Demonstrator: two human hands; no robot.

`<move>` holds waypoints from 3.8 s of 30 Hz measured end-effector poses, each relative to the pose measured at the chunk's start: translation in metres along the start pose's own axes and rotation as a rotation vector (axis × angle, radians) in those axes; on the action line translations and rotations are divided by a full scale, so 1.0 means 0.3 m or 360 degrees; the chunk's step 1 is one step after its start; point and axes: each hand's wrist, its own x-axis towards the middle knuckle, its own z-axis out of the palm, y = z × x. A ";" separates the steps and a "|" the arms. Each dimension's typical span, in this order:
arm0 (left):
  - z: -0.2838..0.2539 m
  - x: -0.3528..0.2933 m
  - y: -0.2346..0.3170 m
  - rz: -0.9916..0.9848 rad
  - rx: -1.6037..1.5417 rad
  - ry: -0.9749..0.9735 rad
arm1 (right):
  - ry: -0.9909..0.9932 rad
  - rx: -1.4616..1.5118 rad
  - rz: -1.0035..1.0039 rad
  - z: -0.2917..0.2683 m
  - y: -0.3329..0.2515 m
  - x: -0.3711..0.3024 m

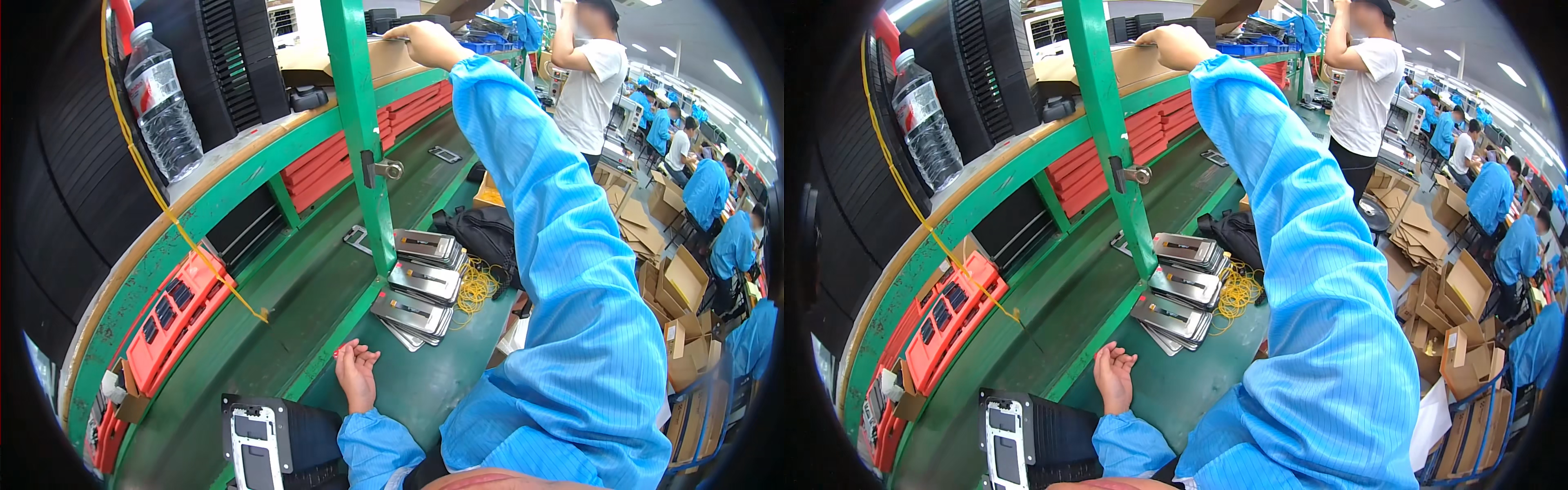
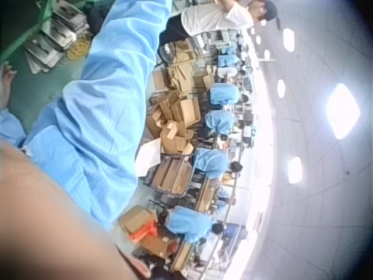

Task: Assembling components and screens into device housings on a factory production line.

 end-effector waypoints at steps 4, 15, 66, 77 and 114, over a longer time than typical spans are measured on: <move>-0.007 0.003 -0.005 0.0005 0.0002 -0.0003 | -0.0005 0.0014 0.0009 0.007 0.006 0.008; -0.010 0.004 -0.006 -0.0003 -0.0003 -0.0001 | -0.0007 0.0007 0.0009 0.017 0.010 0.010; -0.015 -0.261 -0.098 0.0602 0.1220 -0.0163 | -0.1416 0.3786 0.0658 -0.041 -1.176 -1.140; 0.040 -0.376 0.036 0.0595 0.0296 0.0257 | -0.0707 0.2188 0.0277 0.235 -1.340 -1.193; 0.267 -0.696 0.847 0.0879 0.2619 0.1261 | -0.0894 0.3128 -0.0584 -0.065 -1.458 -0.659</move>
